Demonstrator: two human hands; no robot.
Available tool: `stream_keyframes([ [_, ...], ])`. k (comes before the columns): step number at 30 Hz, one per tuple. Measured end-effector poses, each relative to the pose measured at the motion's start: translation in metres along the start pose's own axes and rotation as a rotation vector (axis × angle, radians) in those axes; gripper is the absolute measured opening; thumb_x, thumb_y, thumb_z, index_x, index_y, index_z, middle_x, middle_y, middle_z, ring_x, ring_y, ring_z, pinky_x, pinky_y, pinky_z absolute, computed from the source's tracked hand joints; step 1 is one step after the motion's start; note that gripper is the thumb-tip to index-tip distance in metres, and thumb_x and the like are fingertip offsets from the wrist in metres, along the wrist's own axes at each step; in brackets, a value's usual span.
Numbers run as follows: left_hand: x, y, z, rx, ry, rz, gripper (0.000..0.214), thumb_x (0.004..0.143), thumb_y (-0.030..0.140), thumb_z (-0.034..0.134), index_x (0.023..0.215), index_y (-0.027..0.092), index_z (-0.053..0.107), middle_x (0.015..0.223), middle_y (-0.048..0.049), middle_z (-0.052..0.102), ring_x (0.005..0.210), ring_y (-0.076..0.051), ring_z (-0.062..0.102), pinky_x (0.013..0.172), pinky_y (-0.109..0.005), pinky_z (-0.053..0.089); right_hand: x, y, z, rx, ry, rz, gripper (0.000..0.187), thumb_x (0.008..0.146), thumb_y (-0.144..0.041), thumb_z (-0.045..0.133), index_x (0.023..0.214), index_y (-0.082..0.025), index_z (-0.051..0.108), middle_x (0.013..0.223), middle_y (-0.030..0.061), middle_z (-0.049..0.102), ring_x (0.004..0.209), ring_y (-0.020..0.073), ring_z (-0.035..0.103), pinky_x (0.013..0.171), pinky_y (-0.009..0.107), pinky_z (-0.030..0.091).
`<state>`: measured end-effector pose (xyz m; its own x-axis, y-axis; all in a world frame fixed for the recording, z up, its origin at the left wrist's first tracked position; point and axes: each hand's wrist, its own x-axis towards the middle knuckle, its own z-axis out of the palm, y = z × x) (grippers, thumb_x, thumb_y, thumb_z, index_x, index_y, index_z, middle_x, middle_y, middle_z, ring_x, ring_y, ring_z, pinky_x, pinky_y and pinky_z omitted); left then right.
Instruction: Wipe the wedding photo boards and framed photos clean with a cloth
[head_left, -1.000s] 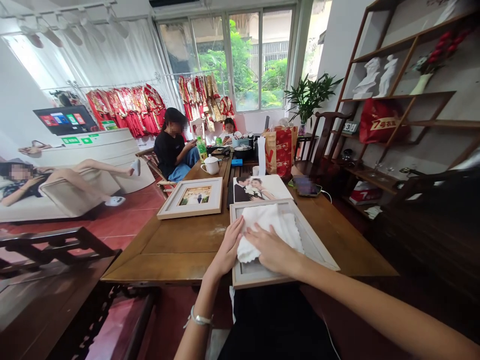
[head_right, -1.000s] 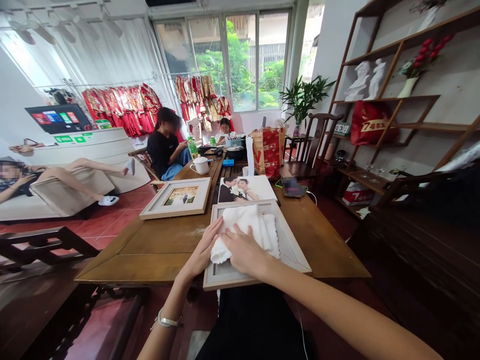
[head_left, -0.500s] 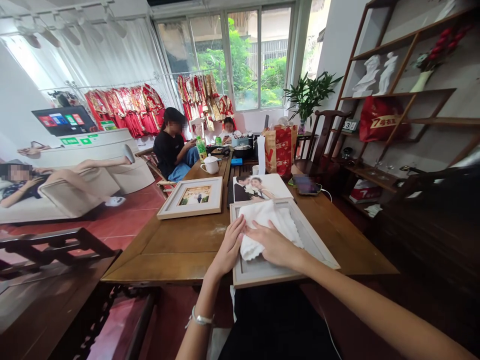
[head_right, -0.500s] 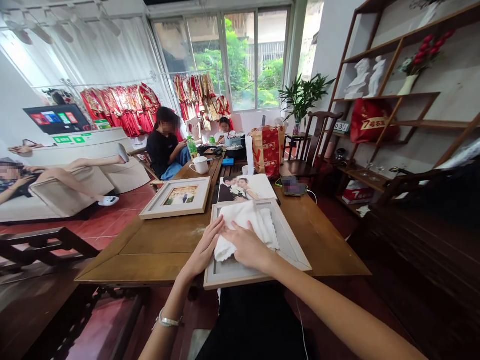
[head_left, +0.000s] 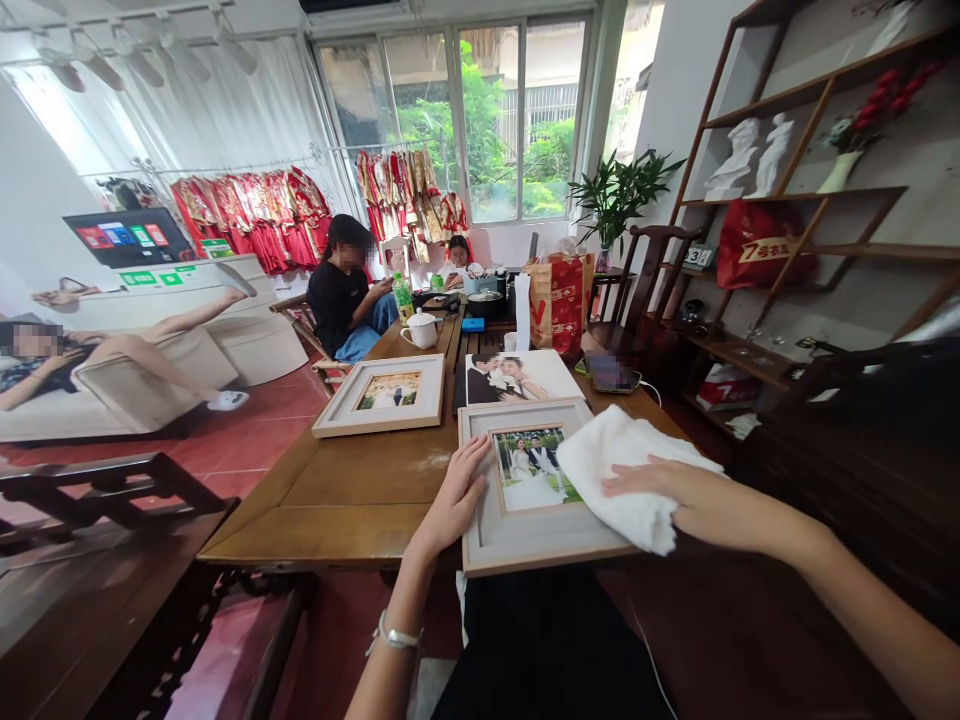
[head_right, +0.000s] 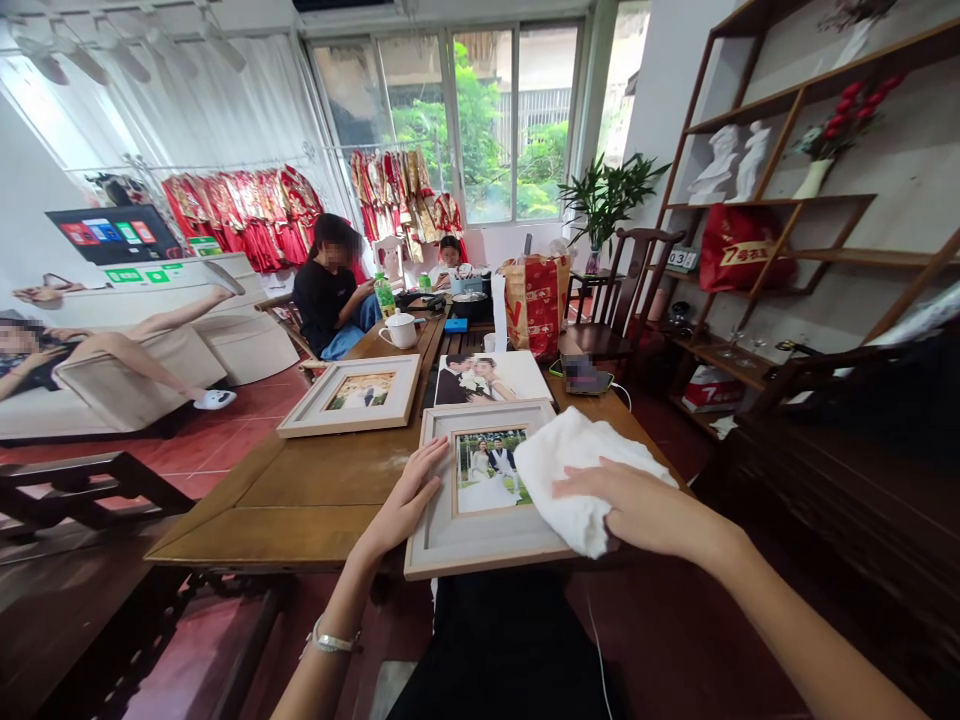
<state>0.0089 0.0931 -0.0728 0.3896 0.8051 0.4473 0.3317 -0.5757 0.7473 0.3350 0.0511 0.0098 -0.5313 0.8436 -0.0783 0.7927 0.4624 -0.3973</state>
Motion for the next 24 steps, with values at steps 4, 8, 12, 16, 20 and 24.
stream_keyframes([
  [4, -0.001, 0.000, -0.001, 0.001, -0.013, -0.013, 0.048, 0.090, 0.019, 0.040, 0.137, 0.029, 0.037, 0.146, -0.0029, 0.034, 0.138, -0.022, 0.022, 0.115, -0.046, 0.015, 0.049, 0.008, 0.010, -0.153, 0.139, 0.069, 0.080, 0.059, 0.000, 0.037, 0.136, -0.020, 0.043, 0.143, 0.0045, 0.039, 0.134, 0.0212, 0.028, 0.109, 0.047, 0.022],
  [8, -0.001, 0.002, -0.001, -0.019, -0.011, -0.044, 0.052, 0.089, 0.016, 0.039, 0.138, 0.029, 0.033, 0.145, -0.0031, 0.034, 0.135, -0.021, 0.025, 0.115, -0.044, 0.016, 0.099, -0.008, 0.022, -0.117, 0.170, 0.021, 0.080, 0.055, 0.001, 0.036, 0.133, -0.014, 0.046, 0.141, 0.0102, 0.041, 0.135, 0.0248, 0.024, 0.107, 0.056, 0.015],
  [12, -0.002, 0.001, 0.001, -0.016, 0.004, -0.049, 0.050, 0.090, 0.018, 0.038, 0.138, 0.028, 0.033, 0.145, -0.0042, 0.034, 0.136, -0.021, 0.025, 0.115, -0.044, 0.016, 0.111, -0.038, 0.035, -0.006, 0.019, -0.236, 0.082, 0.050, 0.001, 0.037, 0.128, -0.023, 0.052, 0.138, 0.0017, 0.047, 0.135, 0.0176, 0.027, 0.110, 0.049, 0.010],
  [16, -0.002, -0.002, 0.002, -0.022, 0.033, -0.039, 0.052, 0.090, 0.019, 0.039, 0.140, 0.029, 0.028, 0.149, -0.0034, 0.027, 0.138, -0.021, 0.021, 0.116, -0.043, 0.013, 0.083, -0.055, 0.027, 0.160, -0.179, -0.415, 0.074, 0.058, -0.001, 0.038, 0.127, -0.023, 0.053, 0.134, 0.0030, 0.051, 0.132, 0.0199, 0.032, 0.110, 0.050, 0.010],
  [20, -0.003, -0.002, 0.003, 0.001, 0.086, -0.085, 0.055, 0.088, 0.023, 0.045, 0.140, 0.029, 0.027, 0.153, -0.0047, 0.015, 0.141, -0.023, 0.013, 0.115, -0.045, 0.010, 0.033, -0.042, 0.002, 0.232, -0.263, -0.398, 0.069, 0.060, -0.002, 0.038, 0.121, -0.028, 0.059, 0.123, -0.0024, 0.061, 0.123, 0.0186, 0.046, 0.111, 0.044, 0.016],
  [24, -0.003, -0.006, 0.005, 0.048, 0.179, -0.252, 0.065, 0.082, 0.028, 0.057, 0.140, 0.027, 0.027, 0.154, -0.0084, 0.005, 0.141, -0.031, -0.002, 0.112, -0.054, 0.012, -0.013, -0.001, -0.003, 0.113, -0.047, -0.193, 0.063, 0.061, -0.003, 0.039, 0.110, -0.031, 0.066, 0.124, -0.0034, 0.060, 0.128, 0.0207, 0.039, 0.111, 0.046, 0.017],
])
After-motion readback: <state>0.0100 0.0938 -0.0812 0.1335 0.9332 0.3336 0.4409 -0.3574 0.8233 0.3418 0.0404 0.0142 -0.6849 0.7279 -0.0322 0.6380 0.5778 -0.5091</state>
